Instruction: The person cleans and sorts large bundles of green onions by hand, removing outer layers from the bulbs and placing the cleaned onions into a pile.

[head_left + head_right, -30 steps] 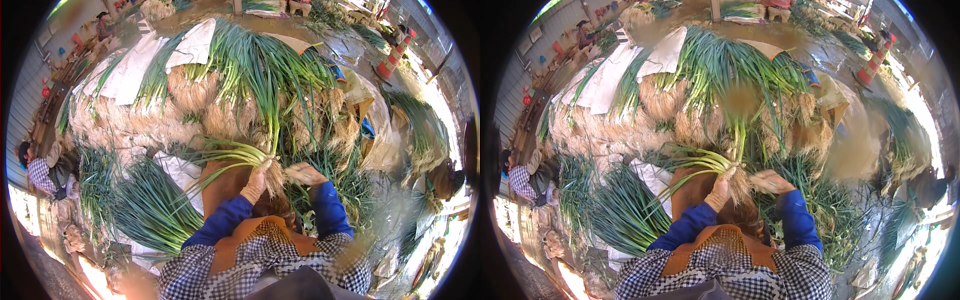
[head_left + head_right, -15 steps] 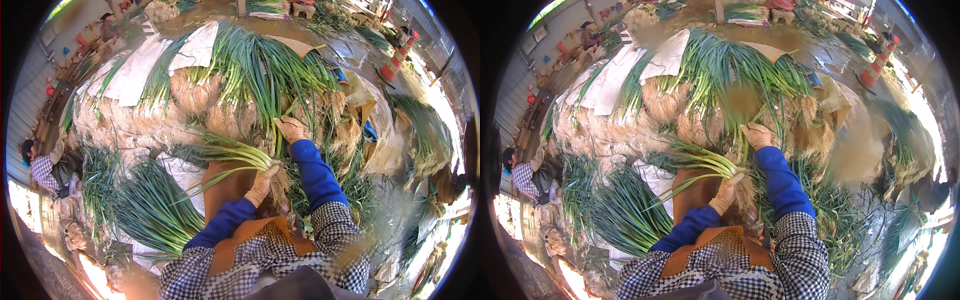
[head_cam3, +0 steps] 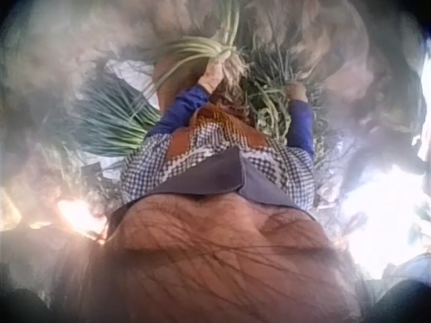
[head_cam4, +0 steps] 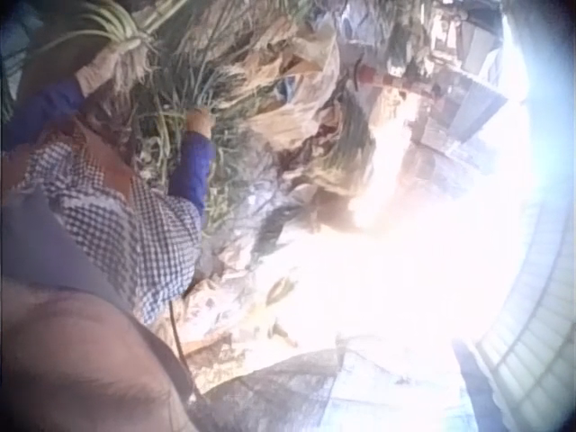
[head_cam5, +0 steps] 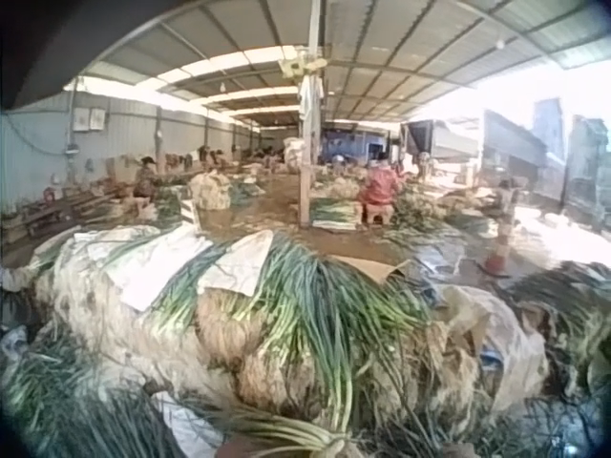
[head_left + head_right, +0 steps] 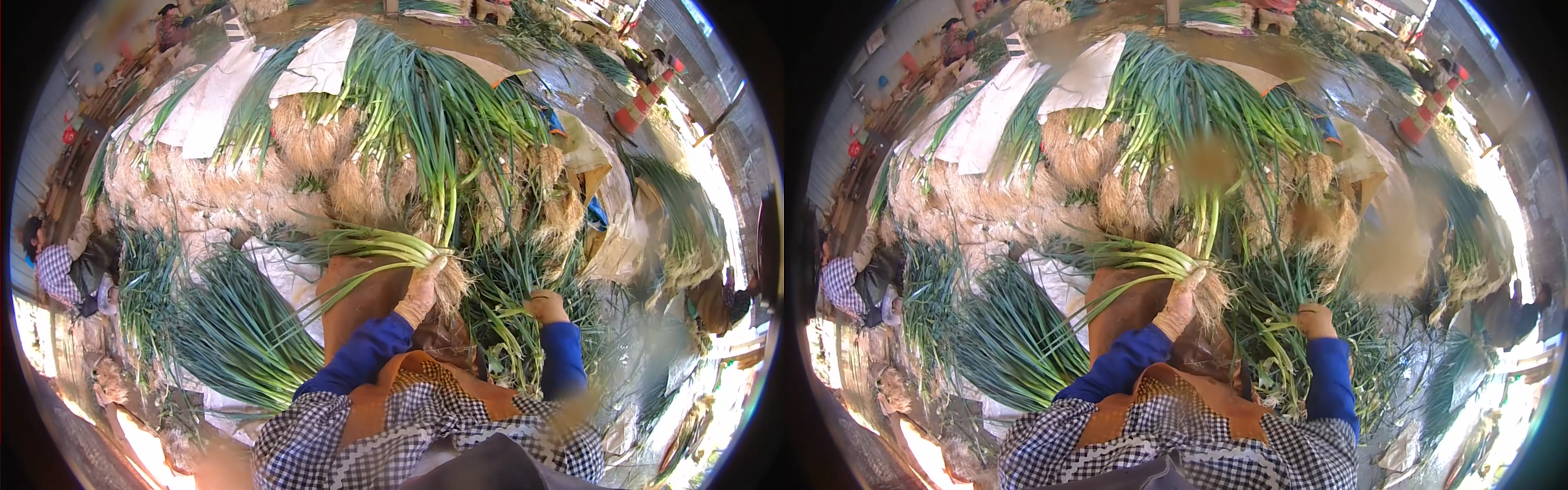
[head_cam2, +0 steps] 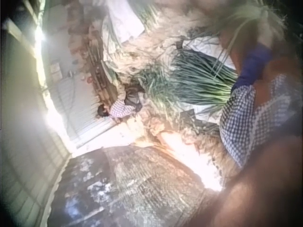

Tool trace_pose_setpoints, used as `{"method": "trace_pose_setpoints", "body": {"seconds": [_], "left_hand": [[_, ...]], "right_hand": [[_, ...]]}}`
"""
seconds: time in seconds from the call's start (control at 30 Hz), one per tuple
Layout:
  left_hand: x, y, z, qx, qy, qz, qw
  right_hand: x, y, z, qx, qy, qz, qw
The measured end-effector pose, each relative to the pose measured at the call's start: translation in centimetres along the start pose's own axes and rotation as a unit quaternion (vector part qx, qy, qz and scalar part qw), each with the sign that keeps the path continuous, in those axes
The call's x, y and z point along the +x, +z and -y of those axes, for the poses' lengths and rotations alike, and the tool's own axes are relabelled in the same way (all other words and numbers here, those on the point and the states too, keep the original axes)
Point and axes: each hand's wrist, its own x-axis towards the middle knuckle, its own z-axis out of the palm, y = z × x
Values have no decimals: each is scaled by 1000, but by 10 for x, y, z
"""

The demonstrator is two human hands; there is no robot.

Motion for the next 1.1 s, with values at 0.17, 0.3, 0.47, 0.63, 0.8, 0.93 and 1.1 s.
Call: {"method": "trace_pose_setpoints", "body": {"seconds": [0.17, 0.3, 0.47, 0.63, 0.8, 0.93, 1.1], "left_hand": [[-19, 19, 0, 104, 101, 52, 988], [-18, 23, 1, 174, 60, 76, 980], [-12, 19, 5, 197, 56, 80, 976], [-10, 4, -5, 177, 84, 53, 979], [-4, -8, -18, 118, 106, 64, 985], [-16, 10, -35, -43, -2, 61, 997], [-27, 27, -52, -122, -69, 68, 988]], "right_hand": [[143, -106, 80, 248, 41, -261, 932], [246, -102, 79, 56, 102, -64, 991], [249, -50, 63, 112, 54, -241, 963], [155, -99, 134, 675, -34, -74, 734], [28, -116, 93, 740, 33, 139, 657], [-47, -40, 0, 350, 225, 318, 852], [27, -18, 22, 46, 103, 62, 992]]}}
